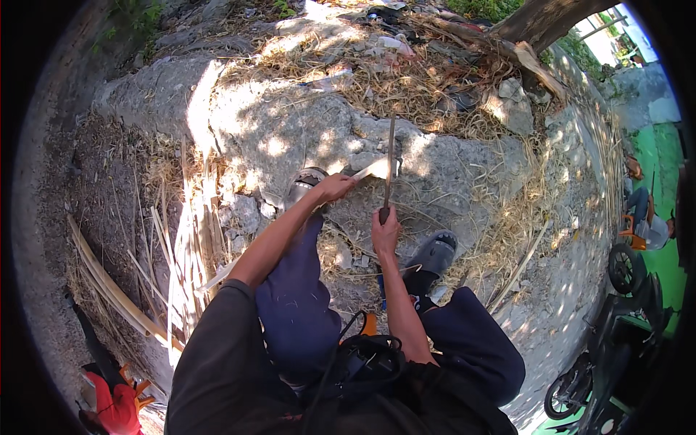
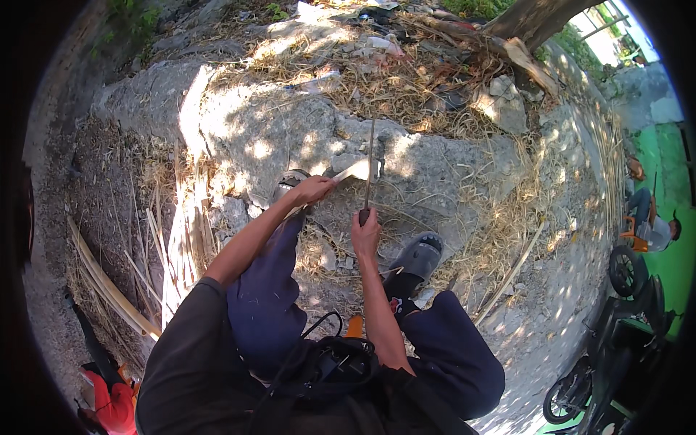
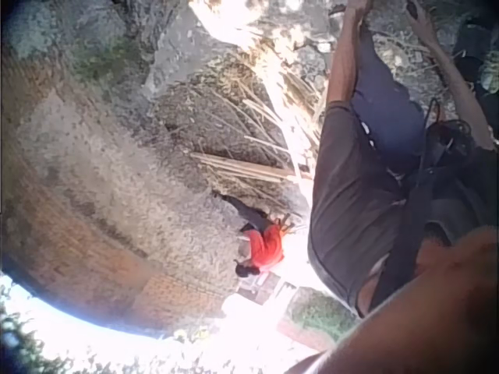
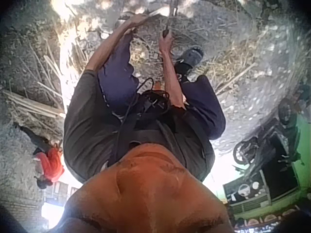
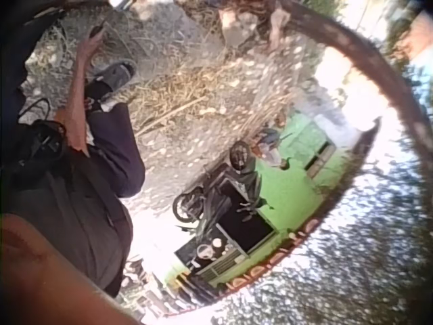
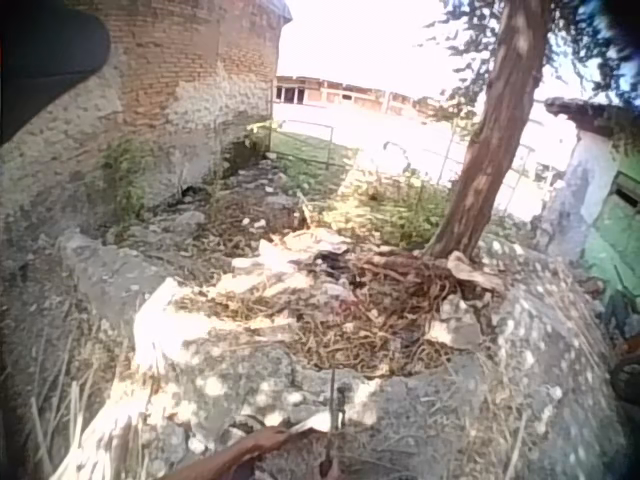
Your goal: The person snaps a piece off the end of a wooden stick by hand, shaves the stick with a machete, and carves the end using a utility knife.
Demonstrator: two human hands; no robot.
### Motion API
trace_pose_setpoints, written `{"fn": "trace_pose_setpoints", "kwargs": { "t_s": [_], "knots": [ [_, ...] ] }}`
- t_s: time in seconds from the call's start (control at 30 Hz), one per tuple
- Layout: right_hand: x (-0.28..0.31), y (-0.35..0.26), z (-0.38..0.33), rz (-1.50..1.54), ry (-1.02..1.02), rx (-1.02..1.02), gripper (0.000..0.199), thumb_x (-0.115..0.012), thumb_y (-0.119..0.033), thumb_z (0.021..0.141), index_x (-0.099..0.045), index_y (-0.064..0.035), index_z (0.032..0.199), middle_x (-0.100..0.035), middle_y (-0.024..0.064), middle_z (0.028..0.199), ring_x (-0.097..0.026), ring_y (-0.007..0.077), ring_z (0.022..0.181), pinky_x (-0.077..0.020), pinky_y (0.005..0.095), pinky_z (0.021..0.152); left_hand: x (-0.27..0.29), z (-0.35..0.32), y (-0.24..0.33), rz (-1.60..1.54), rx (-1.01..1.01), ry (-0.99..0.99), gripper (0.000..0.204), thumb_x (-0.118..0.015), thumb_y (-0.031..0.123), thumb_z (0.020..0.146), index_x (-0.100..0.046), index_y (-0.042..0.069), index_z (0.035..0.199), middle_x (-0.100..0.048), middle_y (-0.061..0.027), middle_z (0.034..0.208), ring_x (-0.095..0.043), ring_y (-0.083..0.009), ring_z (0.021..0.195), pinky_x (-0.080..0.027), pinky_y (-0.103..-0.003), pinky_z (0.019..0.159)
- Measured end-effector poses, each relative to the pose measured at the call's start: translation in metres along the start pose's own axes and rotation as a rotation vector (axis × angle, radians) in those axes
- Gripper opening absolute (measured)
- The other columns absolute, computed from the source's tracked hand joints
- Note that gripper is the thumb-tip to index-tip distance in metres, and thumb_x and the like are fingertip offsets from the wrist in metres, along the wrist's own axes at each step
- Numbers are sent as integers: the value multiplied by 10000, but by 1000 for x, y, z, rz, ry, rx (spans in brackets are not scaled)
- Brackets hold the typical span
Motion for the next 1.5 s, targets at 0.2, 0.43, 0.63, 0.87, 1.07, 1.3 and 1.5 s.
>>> {"fn": "trace_pose_setpoints", "kwargs": {
  "t_s": [0.2, 0.43, 0.63, 0.87, 1.07, 1.3, 1.5],
  "knots": [
    [5, 7, 1, -13, -30, -30, 294, -670, -233, 993, -589, -5, 1161, -702, 245, 868, -734, 431, 787, -544, 495, 674, 2, -20, 10, -71, 25, -69, 660, -536, 687, 1018, -642, 46, 902, -569, -29, 654, -594, -161, 555, -512, -348, 526],
    [-2, 7, -1, 34, -43, -41, 320, -680, -281, 1001, -602, -6, 1143, -694, 234, 861, -714, 415, 779, -528, 489, 694, 25, -33, -31, 208, 38, 14, 653, -476, 629, 1062, -628, 43, 817, -629, -63, 659, -658, -195, 552, -559, -371, 545],
    [2, -8, 6, 101, 3, 18, 359, -605, -345, 1061, -590, 12, 1030, -610, 156, 756, -597, 300, 651, -459, 451, 620, 27, -44, -29, 288, -228, 295, 678, -518, 565, 1072, -570, -27, 746, -467, -48, 597, -418, -146, 554, -371, -399, 533],
    [16, -62, 9, 108, 30, 66, 382, -539, -364, 1097, -596, 9, 1034, -571, 146, 693, -569, 295, 621, -438, 471, 619, 16, -67, -5, 133, -313, 366, 627, -551, 487, 1087, -528, -26, 728, -378, -19, 591, -352, -116, 588, -307, -381, 529],
    [-8, -16, 14, 19, 9, -44, 368, -555, -348, 1087, -608, 16, 1068, -630, 188, 742, -638, 346, 680, -471, 499, 662, 18, -44, -18, 253, -185, 278, 656, -529, 538, 1072, -578, -28, 744, -408, -46, 587, -373, -148, 584, -325, -419, 551],
    [4, -29, -12, 70, 10, -22, 335, -578, -319, 1079, -571, 14, 1046, -646, 220, 733, -682, 426, 687, -476, 500, 617, 13, -79, -16, 281, -194, 306, 627, -553, 512, 1067, -656, -53, 814, -443, -100, 562, -383, -182, 548, -359, -426, 535],
    [-1, -26, -24, 70, 37, 42, 314, -598, -294, 1072, -560, 14, 1027, -647, 202, 698, -685, 403, 633, -468, 485, 569, 19, -87, -30, 294, -268, 306, 603, -564, 490, 1069, -651, -59, 835, -463, -94, 583, -391, -140, 588, -366, -411, 546]
  ]
}}
Point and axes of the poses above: each hand's wrist, its own z-axis towards the middle knuckle, its own x-axis out of the back of the hand, y = z × x, the point moved 3 cm from there along z, towards the middle knuckle
